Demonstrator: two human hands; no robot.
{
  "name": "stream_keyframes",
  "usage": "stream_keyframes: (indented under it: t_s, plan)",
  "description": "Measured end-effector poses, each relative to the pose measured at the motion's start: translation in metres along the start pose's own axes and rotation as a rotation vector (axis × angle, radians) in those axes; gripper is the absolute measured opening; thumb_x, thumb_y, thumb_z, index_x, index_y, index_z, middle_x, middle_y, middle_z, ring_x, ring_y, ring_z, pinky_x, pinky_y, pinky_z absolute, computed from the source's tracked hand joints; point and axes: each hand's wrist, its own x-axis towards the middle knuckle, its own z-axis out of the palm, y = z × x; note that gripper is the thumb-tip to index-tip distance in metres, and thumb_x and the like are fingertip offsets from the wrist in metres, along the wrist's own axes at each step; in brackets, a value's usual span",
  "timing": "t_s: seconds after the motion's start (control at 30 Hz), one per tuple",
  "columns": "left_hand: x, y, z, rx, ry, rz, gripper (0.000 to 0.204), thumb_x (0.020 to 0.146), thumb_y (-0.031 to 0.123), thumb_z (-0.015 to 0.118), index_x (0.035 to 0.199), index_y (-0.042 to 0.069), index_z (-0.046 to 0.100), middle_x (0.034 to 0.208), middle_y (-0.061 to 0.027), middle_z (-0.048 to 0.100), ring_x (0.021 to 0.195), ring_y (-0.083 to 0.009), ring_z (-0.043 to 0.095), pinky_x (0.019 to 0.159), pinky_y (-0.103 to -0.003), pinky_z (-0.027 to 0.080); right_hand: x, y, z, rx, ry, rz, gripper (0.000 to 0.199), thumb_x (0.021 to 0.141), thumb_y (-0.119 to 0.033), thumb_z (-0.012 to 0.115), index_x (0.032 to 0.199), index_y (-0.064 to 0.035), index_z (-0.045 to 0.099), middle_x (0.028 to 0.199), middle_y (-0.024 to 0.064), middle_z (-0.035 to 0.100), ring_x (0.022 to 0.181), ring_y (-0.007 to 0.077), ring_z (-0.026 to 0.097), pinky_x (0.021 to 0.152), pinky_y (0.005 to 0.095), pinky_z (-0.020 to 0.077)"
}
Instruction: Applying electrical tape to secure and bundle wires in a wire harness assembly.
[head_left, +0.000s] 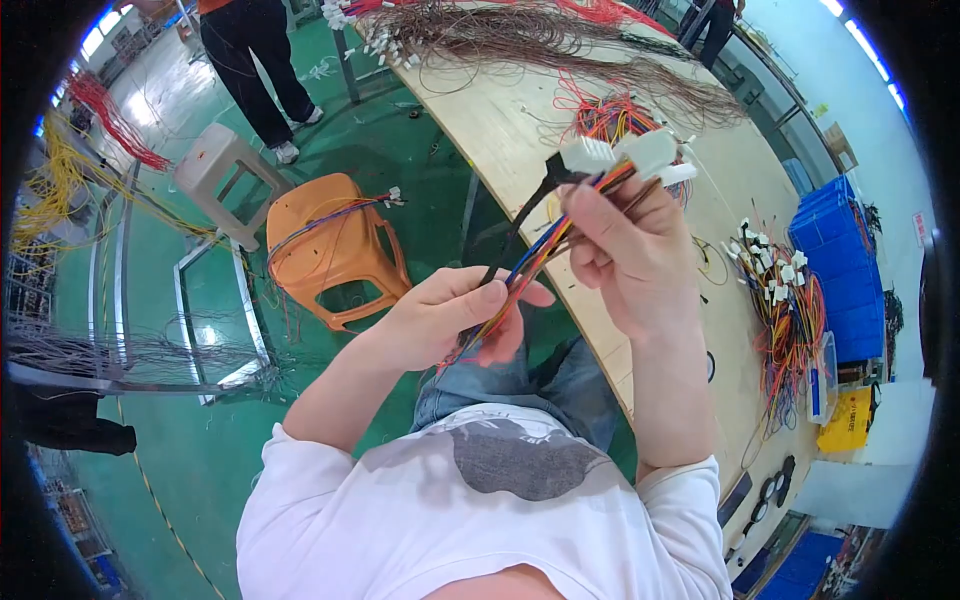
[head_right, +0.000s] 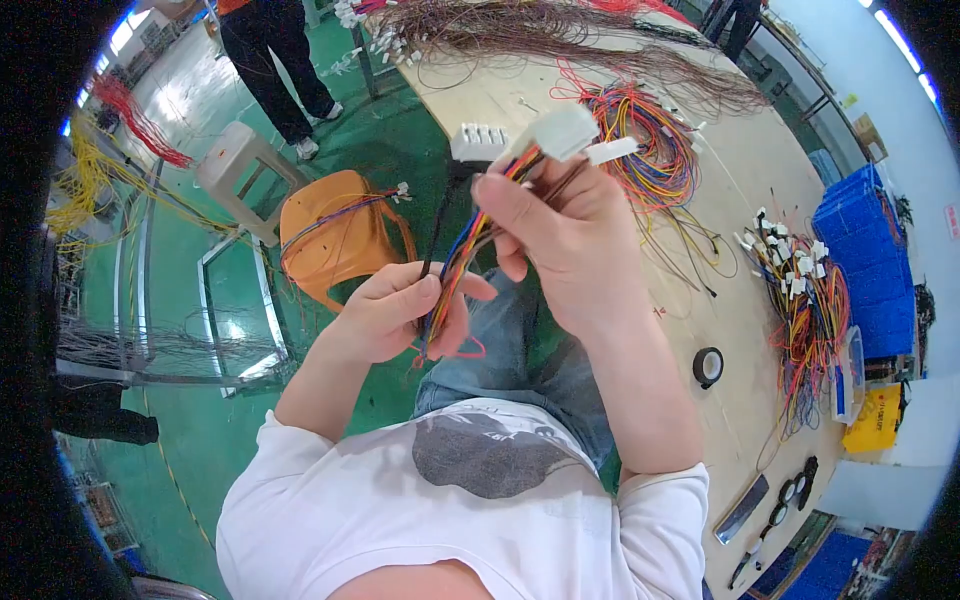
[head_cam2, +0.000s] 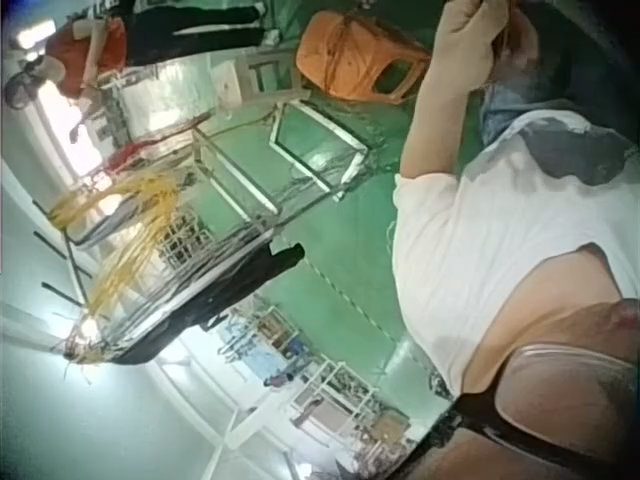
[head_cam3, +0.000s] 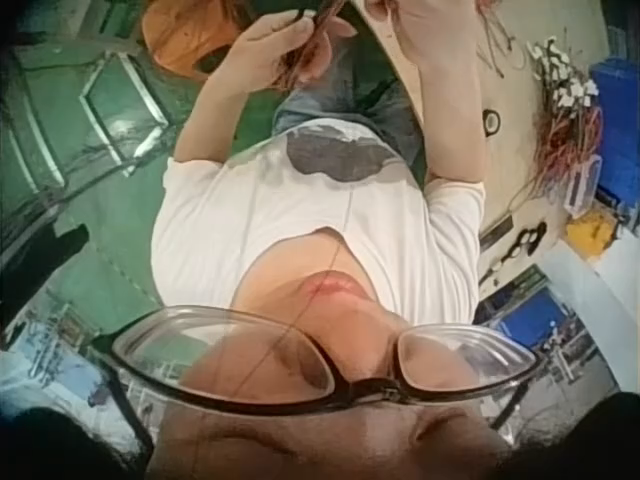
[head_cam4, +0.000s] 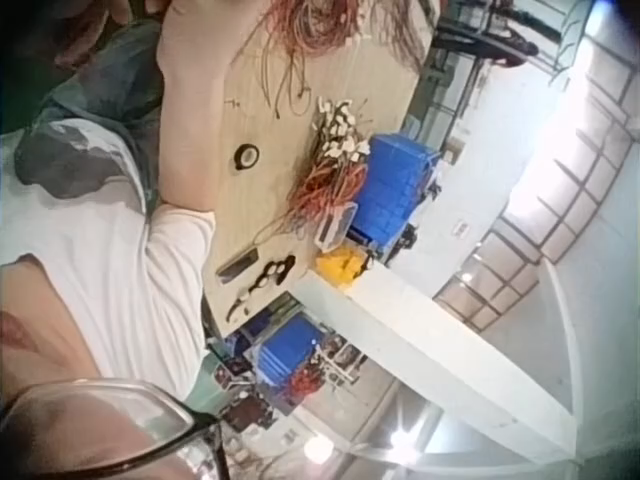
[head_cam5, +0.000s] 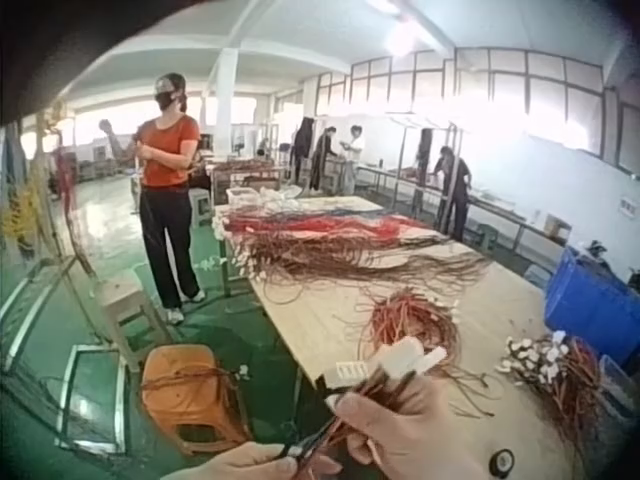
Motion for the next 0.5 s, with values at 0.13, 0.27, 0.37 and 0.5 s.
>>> stream_keyframes:
  t_s: [0.13,0.27,0.37,0.5]
  plan:
    - [0.002,0.009,0.004,0.148,-0.027,-0.102,0.028,0.089,0.028,0.038,0.084,0.002,0.046,0.056,0.0049,0.034,0.049,-0.0037,0.031,0.044,-0.019,0.027,0.013,-0.015,0.007,-0.241,-0.101,0.052,0.016,0.077,-0.014,0.058,0.075,0.0011,0.053,0.058,0.0022,0.049,0.043,0.0076,0.046,0.041,0.0203,0.0356]
    - [0.008,0.032,0.002,0.187,0.242,0.083,0.035,0.086,0.04,0.041,0.065,0.011,0.037,0.052,0.0045,0.031,0.042,-0.0063,0.027,0.036,-0.021,0.018,0.041,-0.023,0.025,-0.034,-0.241,-0.105,0.02,0.08,-0.021,0.054,0.08,-0.0007,0.054,0.076,0.0028,0.055,0.061,0.0091,0.052,0.054,0.021,0.0405]
    - [0.018,0.05,-0.012,-0.109,0.428,0.264,0.039,0.086,0.04,0.04,0.057,0.014,0.033,0.049,0.0055,0.028,0.04,-0.0063,0.023,0.035,-0.023,0.017,0.044,0.005,0.047,-0.146,-0.262,0.007,0.03,0.081,-0.026,0.054,0.098,-0.0018,0.051,0.084,0.0026,0.053,0.075,0.0106,0.053,0.066,0.0232,0.0418]
    - [0.017,0.064,-0.033,-0.071,0.596,0.475,0.042,0.086,0.041,0.04,0.055,0.016,0.029,0.048,0.0064,0.02,0.041,-0.0056,0.018,0.038,-0.022,0.015,0.042,0.098,0.075,0.022,-0.263,-0.156,0.027,0.081,-0.025,0.054,0.094,-0.0024,0.045,0.078,0.0047,0.052,0.068,0.0091,0.052,0.059,0.0215,0.0418]
